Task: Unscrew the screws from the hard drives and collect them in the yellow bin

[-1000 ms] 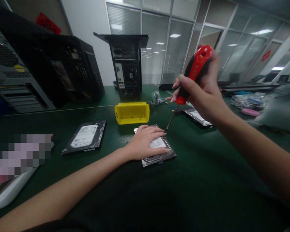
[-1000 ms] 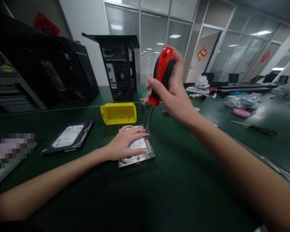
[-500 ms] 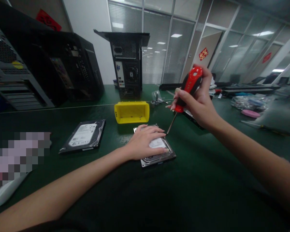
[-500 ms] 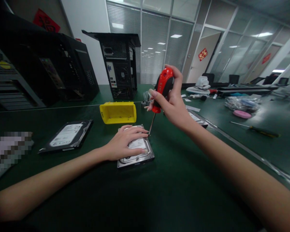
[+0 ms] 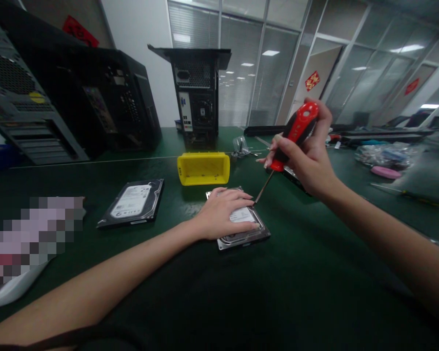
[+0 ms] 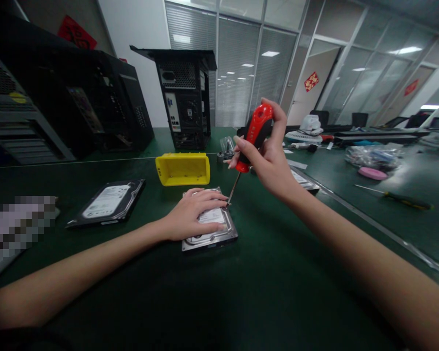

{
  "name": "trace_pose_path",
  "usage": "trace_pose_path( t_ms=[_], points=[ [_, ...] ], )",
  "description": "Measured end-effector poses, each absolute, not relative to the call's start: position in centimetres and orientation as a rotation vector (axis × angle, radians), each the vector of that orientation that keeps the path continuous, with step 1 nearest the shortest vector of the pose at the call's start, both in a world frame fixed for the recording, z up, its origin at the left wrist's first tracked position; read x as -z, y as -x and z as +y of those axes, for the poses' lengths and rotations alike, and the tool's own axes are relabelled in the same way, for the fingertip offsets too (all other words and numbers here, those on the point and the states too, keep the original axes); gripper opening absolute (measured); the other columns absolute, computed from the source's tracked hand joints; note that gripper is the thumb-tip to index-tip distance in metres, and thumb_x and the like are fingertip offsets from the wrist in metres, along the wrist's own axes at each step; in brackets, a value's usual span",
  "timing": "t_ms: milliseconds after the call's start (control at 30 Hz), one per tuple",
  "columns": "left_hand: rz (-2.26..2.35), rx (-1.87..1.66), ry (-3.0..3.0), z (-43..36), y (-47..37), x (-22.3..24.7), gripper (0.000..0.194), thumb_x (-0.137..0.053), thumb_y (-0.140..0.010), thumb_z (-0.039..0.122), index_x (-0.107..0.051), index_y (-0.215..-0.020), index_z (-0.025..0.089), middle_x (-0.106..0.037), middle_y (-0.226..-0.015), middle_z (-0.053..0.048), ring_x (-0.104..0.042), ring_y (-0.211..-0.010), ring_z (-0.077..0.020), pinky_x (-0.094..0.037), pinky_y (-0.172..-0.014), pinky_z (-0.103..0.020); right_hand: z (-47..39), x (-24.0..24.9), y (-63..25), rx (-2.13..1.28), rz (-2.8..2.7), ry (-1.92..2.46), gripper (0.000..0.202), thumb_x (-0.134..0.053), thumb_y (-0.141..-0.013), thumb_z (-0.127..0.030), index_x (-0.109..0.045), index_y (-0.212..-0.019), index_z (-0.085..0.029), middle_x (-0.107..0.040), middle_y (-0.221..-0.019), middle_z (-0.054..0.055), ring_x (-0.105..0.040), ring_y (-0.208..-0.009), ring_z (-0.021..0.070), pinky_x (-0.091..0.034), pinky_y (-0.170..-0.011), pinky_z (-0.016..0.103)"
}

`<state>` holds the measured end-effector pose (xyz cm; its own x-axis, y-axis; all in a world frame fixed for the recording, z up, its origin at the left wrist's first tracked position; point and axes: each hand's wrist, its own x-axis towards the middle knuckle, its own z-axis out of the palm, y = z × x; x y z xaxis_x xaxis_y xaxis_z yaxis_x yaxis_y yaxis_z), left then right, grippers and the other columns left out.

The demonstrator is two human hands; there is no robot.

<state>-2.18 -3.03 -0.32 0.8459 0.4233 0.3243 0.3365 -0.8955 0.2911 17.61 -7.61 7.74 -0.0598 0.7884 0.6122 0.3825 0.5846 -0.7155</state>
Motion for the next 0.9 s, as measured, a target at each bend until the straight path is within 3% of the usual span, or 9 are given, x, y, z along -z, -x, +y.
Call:
trace_pose_path(
  t_ms=[167,900],
  points=[
    [0.586,-0.566,-2.798,-3.0,2.21,0.29,0.053,-0.047,-0.084,0.062,-0.057,-0.122,0.027,-0.054,-0.134,-0.003,-0.043,-0.127,-0.0254,-0.023,-0.107,-0.049,-7.62,-7.57,-17.71,-0.392,-1.696,1.032,0.071,-0.05,-0.087,-0.05,-0.001,-0.138,-0.048,-0.057,-0.116,0.003,-0.065,-0.087,0.023,-0.055,-0.068,0.045],
    [0.584,-0.578,-2.791,-3.04,2.25,0.32,0.054,-0.048,-0.083,0.064,-0.058,-0.123,0.028,-0.054,-0.134,-0.002,-0.043,-0.127,-0.0258,-0.023,-0.106,-0.048,-8.46,-7.83,-16.97,-0.403,-1.693,1.056,0.072,-0.051,-0.086,-0.05,-0.002,-0.138,-0.045,-0.059,-0.109,0.003,-0.065,-0.082,0.0234,-0.054,-0.064,0.044]
  ],
)
